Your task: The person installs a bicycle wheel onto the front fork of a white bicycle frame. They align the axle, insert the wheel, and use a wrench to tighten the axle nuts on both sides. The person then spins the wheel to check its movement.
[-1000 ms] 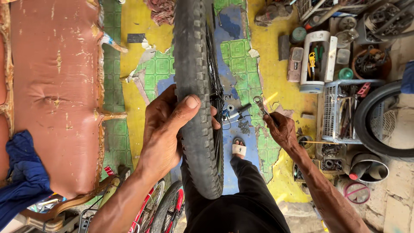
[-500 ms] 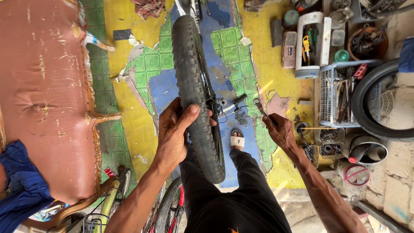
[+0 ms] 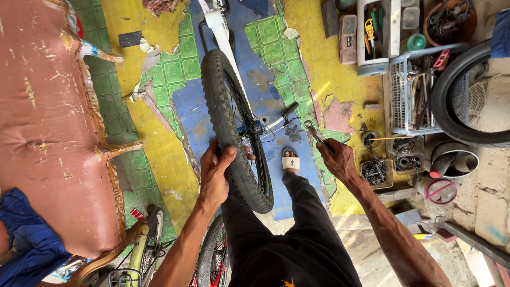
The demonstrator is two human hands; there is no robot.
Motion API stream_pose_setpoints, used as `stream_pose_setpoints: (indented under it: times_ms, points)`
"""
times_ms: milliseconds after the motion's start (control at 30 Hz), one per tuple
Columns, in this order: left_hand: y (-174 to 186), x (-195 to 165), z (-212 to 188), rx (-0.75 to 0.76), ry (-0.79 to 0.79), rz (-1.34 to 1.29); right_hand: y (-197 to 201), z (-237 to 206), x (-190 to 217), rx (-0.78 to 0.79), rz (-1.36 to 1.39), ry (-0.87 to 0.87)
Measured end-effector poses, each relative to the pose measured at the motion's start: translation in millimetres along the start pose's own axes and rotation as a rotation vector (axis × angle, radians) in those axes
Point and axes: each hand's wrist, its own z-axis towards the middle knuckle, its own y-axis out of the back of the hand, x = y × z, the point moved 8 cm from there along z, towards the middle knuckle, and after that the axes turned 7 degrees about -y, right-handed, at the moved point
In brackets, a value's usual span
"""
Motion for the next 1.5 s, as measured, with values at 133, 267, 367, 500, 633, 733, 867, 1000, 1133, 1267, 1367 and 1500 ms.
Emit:
stream_pose_setpoints:
  times_ms: [133,267,367,500,633,733,867,1000,1133,1267,1367,1500]
  points:
    - [8.7,17.5,4.9,0.008,-0.003,0.002,-7.6,-1.7,-9.8,0.024,-0.014,-0.032]
    - [9.6,29.4,7.9,0.032,0.008,0.009,-12.9,-2.5,-16.1,0.051,-0.004,-0.042]
    - [7.8,33.6,7.7,0.037,0.007,0.003,-13.8,-2.3,-18.3,0.041,-0.011,-0.025]
    - [7.7,37.8,9.4,0.029,0.031,0.015,-18.8,0.9,-22.3,0.044,-0.04,-0.029]
    - [8.9,40.3,10.5,0.035,0.034,0.033,-32.9,5.4,-16.8,0.055,-0.009,0.017]
    - [10.4,42.8,5.4,0.029,0.033,0.032,-51.1,8.9,-10.0,0.1,0.005,0.022]
    - [8.1,42.8,0.4,0.066,-0.006,0.004,-79.0,17.9,4.7,0.119,-0.014,-0.016]
    - [13.0,48.1,2.4,0.019,0.044,-0.041,-107.7,33.0,27.8,0.121,0.153,-0.07]
    - [13.9,48.8,4.0,0.009,0.048,-0.032,-134.3,49.5,51.2,0.153,0.233,-0.107]
    - [10.0,45.8,4.1,0.03,0.009,0.02,-145.4,58.5,66.5,0.149,0.227,-0.067]
    - [10.4,44.0,5.2,0.033,0.027,0.008,-148.3,61.8,74.4,0.14,0.125,-0.014]
    - [11.2,42.3,9.2,0.036,0.04,0.003,-143.4,65.3,89.7,0.1,0.143,0.129]
